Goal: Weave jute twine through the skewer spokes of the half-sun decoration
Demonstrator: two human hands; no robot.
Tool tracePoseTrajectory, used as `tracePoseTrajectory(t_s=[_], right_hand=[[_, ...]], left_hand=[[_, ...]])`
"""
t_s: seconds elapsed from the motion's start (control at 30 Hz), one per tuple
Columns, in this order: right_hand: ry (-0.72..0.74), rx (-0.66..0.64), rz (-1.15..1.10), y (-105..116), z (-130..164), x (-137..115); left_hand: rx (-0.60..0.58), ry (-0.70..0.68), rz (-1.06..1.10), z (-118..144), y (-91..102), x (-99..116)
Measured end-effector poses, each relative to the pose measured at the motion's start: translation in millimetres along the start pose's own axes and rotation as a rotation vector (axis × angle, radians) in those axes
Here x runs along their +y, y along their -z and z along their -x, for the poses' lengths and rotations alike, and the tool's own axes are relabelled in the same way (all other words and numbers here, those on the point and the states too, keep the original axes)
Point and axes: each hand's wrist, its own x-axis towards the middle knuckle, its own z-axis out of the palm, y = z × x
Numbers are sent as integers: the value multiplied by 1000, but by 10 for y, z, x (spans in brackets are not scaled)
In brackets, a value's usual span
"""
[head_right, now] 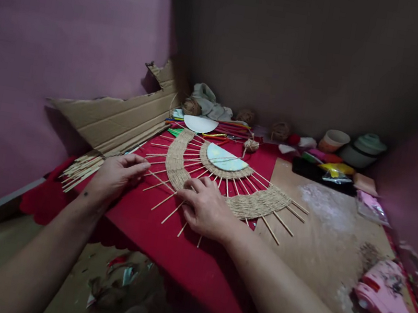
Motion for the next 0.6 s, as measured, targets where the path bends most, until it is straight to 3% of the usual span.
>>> tracePoseTrajectory(t_s=[0.13,0.37,0.6], right_hand=[[-13,-27,-9,31,1,-14],[-47,-63,-7,82,-50,-23],[-79,-110,148,-2,-454,-84]], left_hand=[[14,-64,-151,-34,37,-18],[-3,-44,-135,21,41,-22],[-29,-87,-241,80,78,-32]])
